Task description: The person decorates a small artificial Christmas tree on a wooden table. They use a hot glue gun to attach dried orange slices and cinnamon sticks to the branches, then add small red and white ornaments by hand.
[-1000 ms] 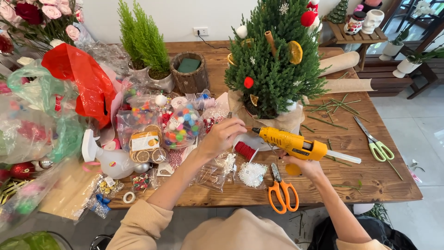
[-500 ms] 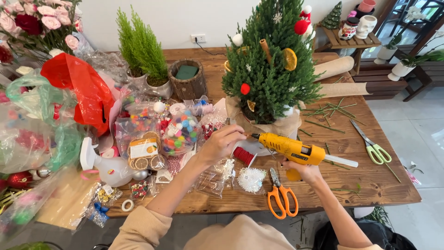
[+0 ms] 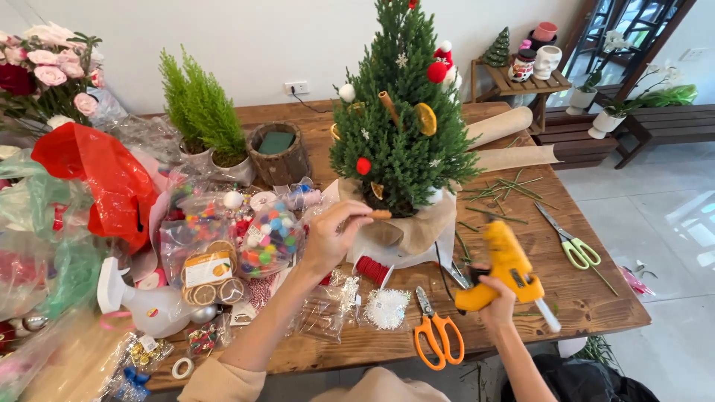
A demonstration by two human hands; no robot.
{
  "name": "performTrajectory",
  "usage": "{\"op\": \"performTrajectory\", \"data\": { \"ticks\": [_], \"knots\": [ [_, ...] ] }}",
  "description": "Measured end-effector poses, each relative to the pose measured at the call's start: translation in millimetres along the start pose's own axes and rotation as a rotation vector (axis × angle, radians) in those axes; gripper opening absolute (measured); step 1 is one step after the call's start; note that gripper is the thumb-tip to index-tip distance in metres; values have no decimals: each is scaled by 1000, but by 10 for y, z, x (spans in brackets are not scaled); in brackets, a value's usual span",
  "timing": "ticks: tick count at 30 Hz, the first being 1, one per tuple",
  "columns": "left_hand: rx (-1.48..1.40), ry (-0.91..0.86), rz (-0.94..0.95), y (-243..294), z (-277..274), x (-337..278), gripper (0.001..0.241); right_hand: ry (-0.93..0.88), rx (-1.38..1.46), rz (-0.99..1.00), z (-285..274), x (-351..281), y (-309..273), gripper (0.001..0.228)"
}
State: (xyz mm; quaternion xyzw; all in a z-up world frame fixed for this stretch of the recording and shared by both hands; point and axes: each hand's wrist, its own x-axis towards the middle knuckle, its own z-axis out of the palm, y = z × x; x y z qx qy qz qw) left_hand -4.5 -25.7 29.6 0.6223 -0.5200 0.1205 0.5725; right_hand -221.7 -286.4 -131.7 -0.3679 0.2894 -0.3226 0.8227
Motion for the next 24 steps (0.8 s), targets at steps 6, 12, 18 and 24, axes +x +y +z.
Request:
{"op": "performTrajectory", "data": {
  "ticks": [6,12,18,24],
  "knots": [
    [80,72,153,364,-1,499,6,215,325,61,-439,143,210,15],
    [110,49,263,465,216,791,5,170,284,254,-1080,655,546,31],
    [230,-89,392,485,337,1116,6,113,-21,442,-1046,427,298,78],
    [531,-393,618,498,687,1661,17,-26,-724,621,-632,-33,-221,64]
  ]
}}
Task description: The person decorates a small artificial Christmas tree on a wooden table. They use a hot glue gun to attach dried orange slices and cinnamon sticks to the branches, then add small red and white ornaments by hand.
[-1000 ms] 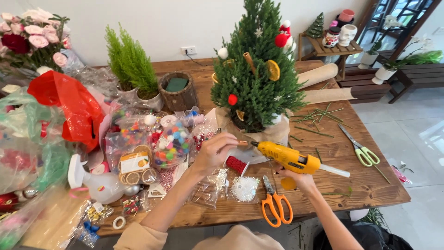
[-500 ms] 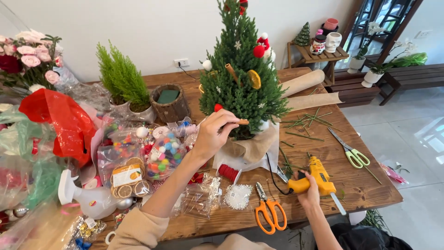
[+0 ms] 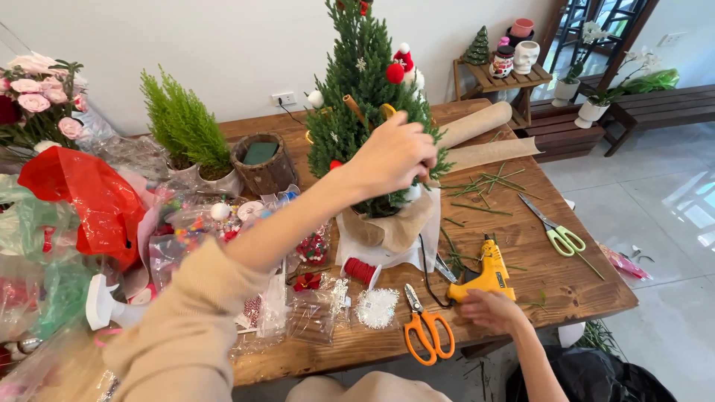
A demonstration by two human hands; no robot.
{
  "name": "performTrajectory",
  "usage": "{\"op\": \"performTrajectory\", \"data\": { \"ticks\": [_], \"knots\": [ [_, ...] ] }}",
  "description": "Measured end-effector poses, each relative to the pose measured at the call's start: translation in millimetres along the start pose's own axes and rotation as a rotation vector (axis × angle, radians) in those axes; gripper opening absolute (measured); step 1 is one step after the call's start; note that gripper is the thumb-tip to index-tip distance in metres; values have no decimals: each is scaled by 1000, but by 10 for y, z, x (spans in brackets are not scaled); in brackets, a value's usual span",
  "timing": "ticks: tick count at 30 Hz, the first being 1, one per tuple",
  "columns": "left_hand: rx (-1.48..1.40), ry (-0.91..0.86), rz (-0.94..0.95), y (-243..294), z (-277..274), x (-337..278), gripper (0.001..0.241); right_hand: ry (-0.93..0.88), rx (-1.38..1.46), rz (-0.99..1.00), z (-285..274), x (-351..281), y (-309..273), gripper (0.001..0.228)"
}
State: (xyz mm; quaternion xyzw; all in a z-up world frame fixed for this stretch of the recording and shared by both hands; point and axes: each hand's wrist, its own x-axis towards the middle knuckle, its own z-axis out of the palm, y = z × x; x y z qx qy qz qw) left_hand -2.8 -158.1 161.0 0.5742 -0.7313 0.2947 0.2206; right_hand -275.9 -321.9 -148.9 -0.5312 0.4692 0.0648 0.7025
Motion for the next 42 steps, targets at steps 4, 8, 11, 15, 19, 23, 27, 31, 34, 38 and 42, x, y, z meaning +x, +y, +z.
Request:
{"op": "performTrajectory", "data": {
  "ticks": [4,8,11,15,19,23,27,31,34,38,42],
  "knots": [
    [112,-312,84,-58,363,339,19,76,-50,-312,315,-224,-401,45],
    [179,-376,190,-172,806,446,22,50,15,-576,770,-498,-848,33],
    [240,-401,176,-251,899,405,21,44,112,-707,1014,-468,-1030,27],
    [240,-459,142,-321,1026,341,25,57,108,-811,1240,-363,-1284,23],
    [270,-449,161,-325,1109,278,20,126,140,-920,1419,-322,-1495,26],
    [288,-476,190,-379,1255,197,21,179,173,-954,1565,-266,-1647,32],
    [346,-352,253,-359,1301,85,15,227,173,-961,1571,47,-1688,38],
    [587,-313,330,-190,1136,93,28,270,146,-981,1619,73,-1728,43],
    [707,-293,372,-95,1010,92,34,311,121,-971,1642,85,-1760,33],
    [523,-278,403,-69,900,34,26,553,-67,-952,1646,338,-1749,16],
    [501,-269,412,-157,953,-2,24,614,-49,-982,1747,377,-1756,9]
  ]
}}
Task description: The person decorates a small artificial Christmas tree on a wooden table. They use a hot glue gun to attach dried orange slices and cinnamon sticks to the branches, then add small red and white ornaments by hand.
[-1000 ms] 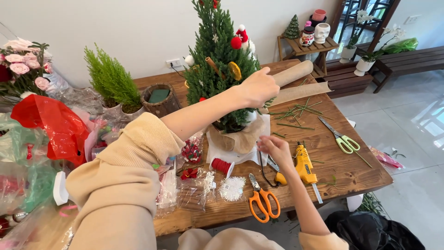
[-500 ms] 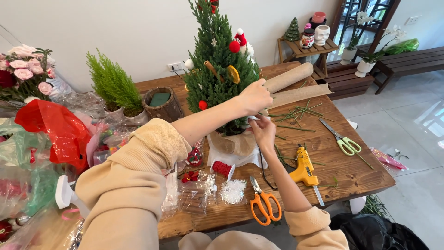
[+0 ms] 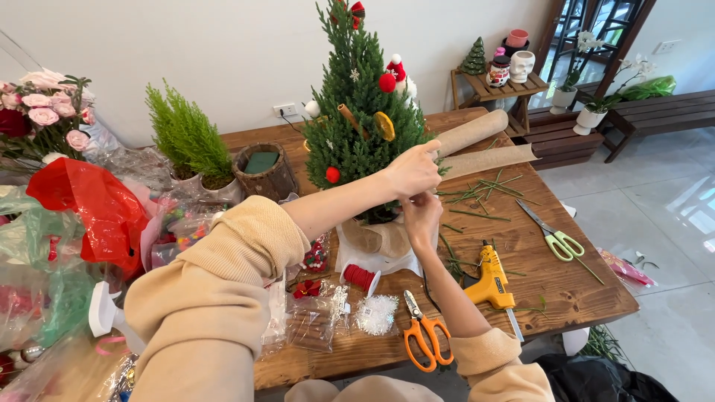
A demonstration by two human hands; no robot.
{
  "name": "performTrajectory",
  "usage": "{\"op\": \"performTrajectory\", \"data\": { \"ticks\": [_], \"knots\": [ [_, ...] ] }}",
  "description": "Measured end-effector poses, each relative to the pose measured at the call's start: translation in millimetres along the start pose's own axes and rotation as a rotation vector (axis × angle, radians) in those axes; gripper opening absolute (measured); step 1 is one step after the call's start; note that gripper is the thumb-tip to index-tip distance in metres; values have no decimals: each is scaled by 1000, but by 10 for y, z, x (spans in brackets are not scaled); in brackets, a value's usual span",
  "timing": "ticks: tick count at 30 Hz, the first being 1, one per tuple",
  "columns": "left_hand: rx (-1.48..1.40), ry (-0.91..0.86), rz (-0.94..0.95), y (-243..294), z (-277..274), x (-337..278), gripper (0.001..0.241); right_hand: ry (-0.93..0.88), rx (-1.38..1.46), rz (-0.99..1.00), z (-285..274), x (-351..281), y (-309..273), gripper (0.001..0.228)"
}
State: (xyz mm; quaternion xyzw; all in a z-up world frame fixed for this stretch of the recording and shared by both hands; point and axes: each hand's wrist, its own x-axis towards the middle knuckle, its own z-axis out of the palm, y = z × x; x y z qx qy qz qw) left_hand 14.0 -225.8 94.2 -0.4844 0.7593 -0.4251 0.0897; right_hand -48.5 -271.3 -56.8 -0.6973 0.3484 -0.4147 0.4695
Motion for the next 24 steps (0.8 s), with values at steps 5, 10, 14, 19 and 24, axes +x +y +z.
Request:
{"op": "performTrajectory", "data": {
  "ticks": [5,10,14,19,24],
  "knots": [
    [-132,110,-85,-112,-99,-6,18,62,238,-105,-121,-205,-425,11],
    [-275,379,-414,-300,-1050,-407,21,63,369,-120,-141,-190,-415,19],
    [-310,553,-660,-188,-1330,-821,16,89,318,-117,-141,-151,-402,20],
    [-386,526,-762,112,-1285,-1166,17,107,180,-125,-159,-92,-390,17],
    [-435,524,-808,225,-1414,-1344,18,135,28,-94,-204,-61,-463,18]
  ]
}}
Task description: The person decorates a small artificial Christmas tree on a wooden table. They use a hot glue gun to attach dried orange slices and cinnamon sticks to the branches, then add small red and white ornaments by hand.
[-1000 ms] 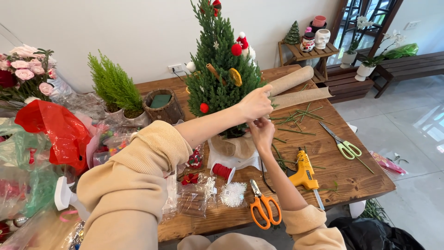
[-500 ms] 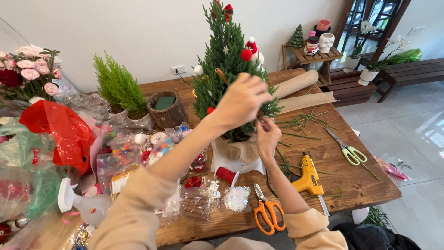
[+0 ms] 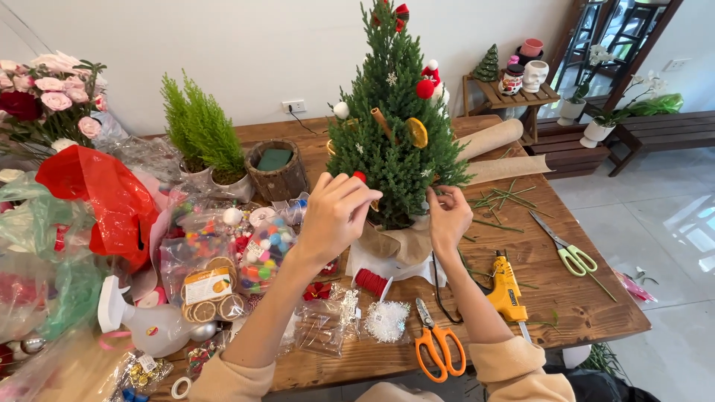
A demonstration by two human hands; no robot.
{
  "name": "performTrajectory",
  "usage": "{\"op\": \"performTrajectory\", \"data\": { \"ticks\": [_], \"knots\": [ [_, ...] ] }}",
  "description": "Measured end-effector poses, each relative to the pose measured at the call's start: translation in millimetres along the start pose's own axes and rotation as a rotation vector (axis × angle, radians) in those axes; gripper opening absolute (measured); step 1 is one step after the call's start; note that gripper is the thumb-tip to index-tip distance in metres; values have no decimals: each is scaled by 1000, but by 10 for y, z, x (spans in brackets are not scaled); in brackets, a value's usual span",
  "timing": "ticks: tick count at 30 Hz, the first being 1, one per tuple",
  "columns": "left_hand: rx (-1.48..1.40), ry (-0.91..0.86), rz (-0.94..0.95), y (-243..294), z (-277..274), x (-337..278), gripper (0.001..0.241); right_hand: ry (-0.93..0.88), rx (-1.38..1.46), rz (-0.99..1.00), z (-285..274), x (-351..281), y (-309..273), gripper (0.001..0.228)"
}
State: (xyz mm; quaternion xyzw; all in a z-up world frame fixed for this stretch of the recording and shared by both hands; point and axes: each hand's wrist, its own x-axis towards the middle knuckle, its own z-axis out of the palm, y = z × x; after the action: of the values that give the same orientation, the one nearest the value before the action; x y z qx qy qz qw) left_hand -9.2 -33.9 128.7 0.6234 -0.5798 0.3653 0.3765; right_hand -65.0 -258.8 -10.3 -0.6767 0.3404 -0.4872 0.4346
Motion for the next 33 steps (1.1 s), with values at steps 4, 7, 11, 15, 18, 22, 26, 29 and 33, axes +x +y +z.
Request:
{"op": "performTrajectory", "data": {
  "ticks": [4,7,11,15,18,22,26,29,33],
  "knots": [
    [-10,10,-28,-36,-53,-77,17,-16,-81,7,-35,12,-62,14],
    [-17,13,-40,-62,-67,-121,17,-12,-139,18,-40,22,-98,13],
    [-37,11,-67,-82,-61,-175,17,0,-203,20,-28,31,-83,15],
    [-43,4,-68,-124,-49,-206,16,59,-231,-185,-98,-6,-56,25],
    [-43,3,-81,-150,-48,-235,16,84,-192,-338,-139,-5,-44,33],
    [-37,-18,-91,-166,-59,-259,16,81,-161,-462,-149,32,-3,22],
    [-37,-18,-95,-172,-54,-284,16,93,-180,-430,-128,102,87,17],
    [-38,-23,-97,-162,-95,-275,16,79,-199,-408,-117,128,108,19],
    [-18,-27,-103,-206,-92,-322,16,56,-237,-368,-128,137,92,19]
  ]
}}
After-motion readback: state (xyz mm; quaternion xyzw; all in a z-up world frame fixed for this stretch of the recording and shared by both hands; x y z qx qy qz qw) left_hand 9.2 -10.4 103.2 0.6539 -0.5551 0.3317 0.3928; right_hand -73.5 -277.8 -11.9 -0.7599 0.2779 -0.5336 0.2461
